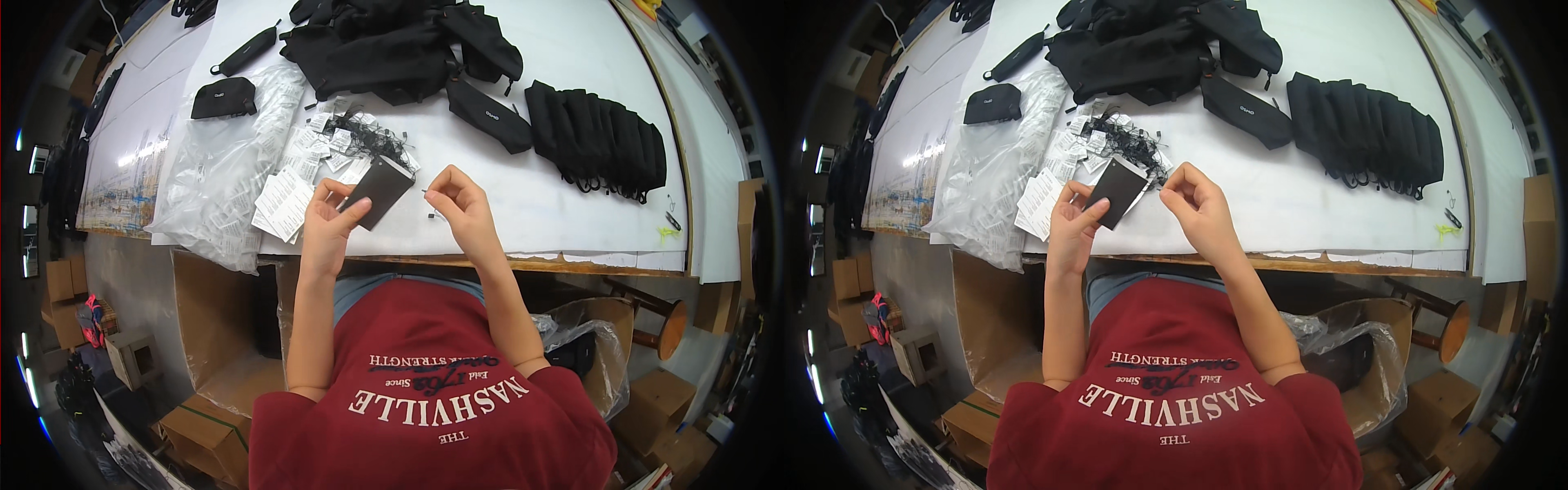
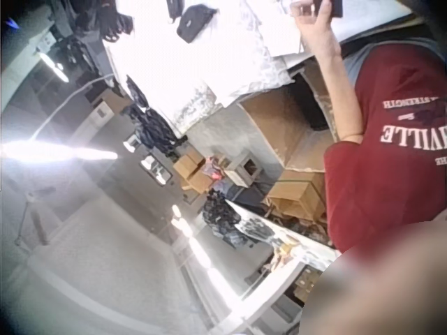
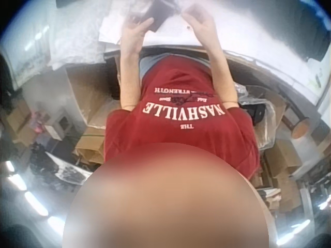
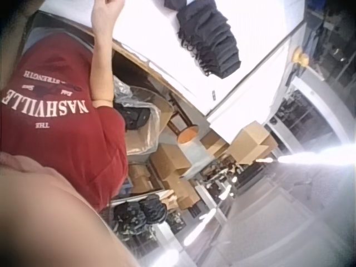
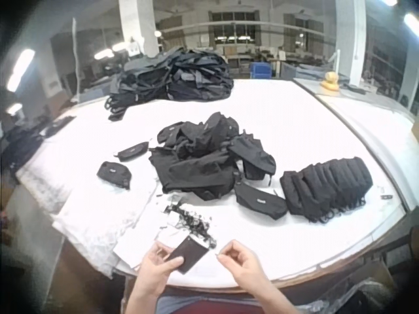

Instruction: The recorder is attaching black plastic security tags to fabric cases and organizing them into stacks.

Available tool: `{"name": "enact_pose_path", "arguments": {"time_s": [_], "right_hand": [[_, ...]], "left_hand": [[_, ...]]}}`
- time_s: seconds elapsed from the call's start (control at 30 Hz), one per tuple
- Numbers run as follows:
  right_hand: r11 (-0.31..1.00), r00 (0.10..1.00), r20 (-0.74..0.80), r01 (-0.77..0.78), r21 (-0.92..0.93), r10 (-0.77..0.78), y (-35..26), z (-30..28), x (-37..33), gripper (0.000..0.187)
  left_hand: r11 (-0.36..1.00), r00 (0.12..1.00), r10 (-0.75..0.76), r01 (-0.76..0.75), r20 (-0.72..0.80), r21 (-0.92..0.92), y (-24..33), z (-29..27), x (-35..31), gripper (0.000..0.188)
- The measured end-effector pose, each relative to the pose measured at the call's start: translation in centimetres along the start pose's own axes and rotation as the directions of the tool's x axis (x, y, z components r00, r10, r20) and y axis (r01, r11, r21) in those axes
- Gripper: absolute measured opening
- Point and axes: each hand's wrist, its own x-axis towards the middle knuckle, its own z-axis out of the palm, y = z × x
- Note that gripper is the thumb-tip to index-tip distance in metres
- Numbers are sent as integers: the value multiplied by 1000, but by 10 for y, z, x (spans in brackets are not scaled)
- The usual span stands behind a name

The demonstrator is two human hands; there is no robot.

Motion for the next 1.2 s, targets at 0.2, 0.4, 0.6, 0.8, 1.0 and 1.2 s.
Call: {"name": "enact_pose_path", "arguments": {"time_s": [0.2,0.4,0.6,0.8,1.0,1.2], "right_hand": [[981,995,-21,91,-172,-96,-13,4,-2,8],[985,984,-72,168,40,-165,-27,5,-5,7],[982,988,-69,126,-139,-137,-36,3,-16,8],[895,969,-72,189,-405,-237,-34,14,-8,10],[857,974,-83,145,-494,-213,-34,12,-7,9],[838,973,-64,157,-523,-222,-30,12,-7,9]], "left_hand": [[996,988,-92,91,127,15,4,17,-7,48],[708,910,-144,368,388,-602,-14,4,-4,31],[994,999,44,-47,29,103,-9,26,-8,21],[908,985,147,-168,85,383,5,45,-24,18],[785,947,310,-301,77,541,7,53,-28,18],[608,894,428,-396,137,688,9,55,-30,17]]}}
